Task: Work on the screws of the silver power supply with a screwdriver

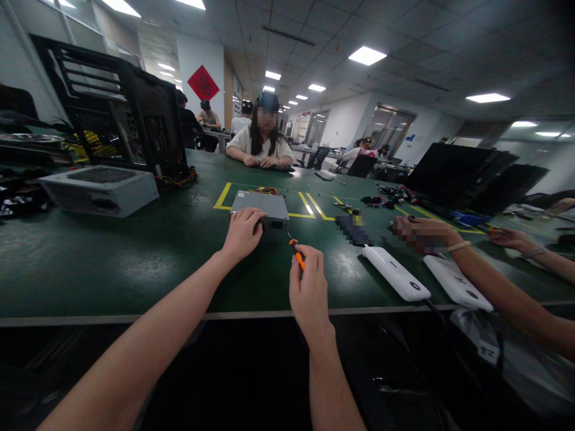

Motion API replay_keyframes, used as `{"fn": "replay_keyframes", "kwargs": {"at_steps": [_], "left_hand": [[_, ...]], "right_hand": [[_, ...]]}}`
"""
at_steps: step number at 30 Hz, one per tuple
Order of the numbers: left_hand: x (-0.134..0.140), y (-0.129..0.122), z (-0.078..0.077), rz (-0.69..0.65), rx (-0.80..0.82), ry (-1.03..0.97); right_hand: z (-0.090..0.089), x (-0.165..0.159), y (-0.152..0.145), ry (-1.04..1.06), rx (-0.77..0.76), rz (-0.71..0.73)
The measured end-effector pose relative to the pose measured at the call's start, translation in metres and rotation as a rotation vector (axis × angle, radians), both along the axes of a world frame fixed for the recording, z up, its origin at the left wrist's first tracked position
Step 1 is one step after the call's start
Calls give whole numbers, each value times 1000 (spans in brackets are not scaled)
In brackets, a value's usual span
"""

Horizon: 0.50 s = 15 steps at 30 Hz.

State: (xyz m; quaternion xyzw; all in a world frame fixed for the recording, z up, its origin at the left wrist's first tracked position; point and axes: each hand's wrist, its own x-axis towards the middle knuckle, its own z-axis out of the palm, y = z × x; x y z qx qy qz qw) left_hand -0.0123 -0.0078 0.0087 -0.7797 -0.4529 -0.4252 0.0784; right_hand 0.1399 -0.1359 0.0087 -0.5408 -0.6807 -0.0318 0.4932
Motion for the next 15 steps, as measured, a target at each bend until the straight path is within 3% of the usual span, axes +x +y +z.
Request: {"fn": "replay_keyframes", "kwargs": {"at_steps": [6, 15], "left_hand": [[0, -1, 2, 7, -18, 3], [0, 0, 0, 18, -6, 16]], "right_hand": [[-1, 4, 3, 56, -121, -166], [0, 0, -2, 53, -108, -48]]}}
